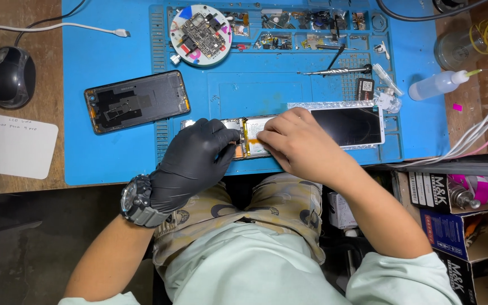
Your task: The person unwraps a new smartphone screen and places it on the workbench. They then use a metal spudger to disconnect ribbon cables from the motherboard of a disassembled phone. Finally, they lift the motherboard out of the phone's chassis.
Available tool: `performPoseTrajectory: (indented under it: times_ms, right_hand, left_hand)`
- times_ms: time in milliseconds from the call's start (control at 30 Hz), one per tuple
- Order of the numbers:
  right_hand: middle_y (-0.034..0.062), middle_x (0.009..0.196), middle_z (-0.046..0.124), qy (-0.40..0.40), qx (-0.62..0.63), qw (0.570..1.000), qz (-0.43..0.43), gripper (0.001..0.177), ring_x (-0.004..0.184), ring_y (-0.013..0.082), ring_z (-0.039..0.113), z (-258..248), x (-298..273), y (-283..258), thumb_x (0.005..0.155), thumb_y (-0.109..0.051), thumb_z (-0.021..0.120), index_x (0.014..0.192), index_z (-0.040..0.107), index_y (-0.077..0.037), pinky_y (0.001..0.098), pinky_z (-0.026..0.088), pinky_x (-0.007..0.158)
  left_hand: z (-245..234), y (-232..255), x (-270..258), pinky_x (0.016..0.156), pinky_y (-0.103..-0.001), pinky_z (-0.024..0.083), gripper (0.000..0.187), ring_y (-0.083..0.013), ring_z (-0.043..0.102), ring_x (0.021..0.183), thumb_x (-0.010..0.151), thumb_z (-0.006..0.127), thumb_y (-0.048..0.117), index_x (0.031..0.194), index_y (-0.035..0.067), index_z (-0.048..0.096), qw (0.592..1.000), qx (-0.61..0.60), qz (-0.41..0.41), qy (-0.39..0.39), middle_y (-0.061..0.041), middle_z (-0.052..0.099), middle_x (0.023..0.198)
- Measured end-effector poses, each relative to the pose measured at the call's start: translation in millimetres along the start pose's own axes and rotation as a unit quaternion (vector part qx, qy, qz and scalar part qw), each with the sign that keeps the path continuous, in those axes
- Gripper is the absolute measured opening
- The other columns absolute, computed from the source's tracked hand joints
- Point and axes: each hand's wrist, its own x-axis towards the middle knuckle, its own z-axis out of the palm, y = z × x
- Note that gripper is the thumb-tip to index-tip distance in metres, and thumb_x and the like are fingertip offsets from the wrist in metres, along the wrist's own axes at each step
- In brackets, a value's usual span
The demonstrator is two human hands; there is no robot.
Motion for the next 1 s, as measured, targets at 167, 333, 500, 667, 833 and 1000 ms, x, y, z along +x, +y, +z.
performPoseTrajectory:
  times_ms: [167,333,500,667,833,1000]
  right_hand:
    - [-0.0018,0.091,0.065,0.011,0.012,1.0,0.003,0.007,0.095,0.0183,0.064,5,7,-3,0.097,-0.016,0.068,0.1,0.074,-0.015,0.0427,0.045,0.101]
    - [-0.0025,0.09,0.065,0.01,0.018,1.0,0.017,0.008,0.094,0.0177,0.064,5,10,-6,0.098,-0.018,0.068,0.102,0.074,-0.015,0.0427,0.046,0.101]
    - [0.0028,0.1,0.064,0.043,0.028,0.999,0.013,0.023,0.099,0.0231,0.064,6,9,-11,0.094,-0.009,0.069,0.116,0.069,-0.012,0.0469,0.048,0.102]
    - [0.0022,0.103,0.064,0.079,0.019,0.997,0.004,0.025,0.102,0.023,0.064,9,4,-16,0.092,-0.01,0.073,0.115,0.069,-0.013,0.0458,0.049,0.101]
    - [0.0013,0.094,0.067,0.139,0.146,0.973,0.115,0.015,0.085,0.023,0.068,-4,3,-39,0.093,-0.008,0.072,0.107,0.075,-0.014,0.0381,0.056,0.083]
    - [0.0025,0.08,0.072,0.054,0.194,0.952,0.231,0.01,0.058,0.0164,0.062,-3,6,-42,0.089,-0.011,0.073,0.097,0.079,-0.014,0.0305,0.054,0.056]
  left_hand:
    - [-3,-2,-7,0.064,-0.042,0.059,0.011,-0.0307,0.066,0.081,0.096,0.071,0.015,0.106,0.012,0.071,0.999,0.033,0.033,0.027,-0.005,0.059,0.089]
    - [7,-6,-9,0.065,-0.043,0.059,0.013,-0.032,0.066,0.083,0.094,0.073,0.017,0.106,0.013,0.07,0.997,0.021,0.058,0.055,-0.005,0.058,0.092]
    - [-13,21,-10,0.104,-0.045,0.056,0.057,-0.0268,0.058,0.117,0.088,0.064,0.006,0.144,0.012,0.055,0.906,-0.413,-0.041,0.086,-0.007,0.055,0.121]
    - [-11,11,-10,0.11,-0.048,0.051,0.056,-0.0267,0.057,0.124,0.094,0.067,0.015,0.148,0.011,0.053,0.88,-0.465,-0.042,0.084,-0.01,0.057,0.128]
    - [8,-8,-13,0.104,-0.056,0.048,0.051,-0.0392,0.055,0.118,0.088,0.073,0.027,0.136,0.009,0.064,0.994,0.002,0.053,0.101,-0.017,0.055,0.125]
    - [24,-15,-21,0.117,-0.072,0.025,0.076,-0.0463,0.038,0.141,0.09,0.072,0.044,0.155,0.013,0.047,0.992,0.108,0.054,0.048,-0.022,0.049,0.144]
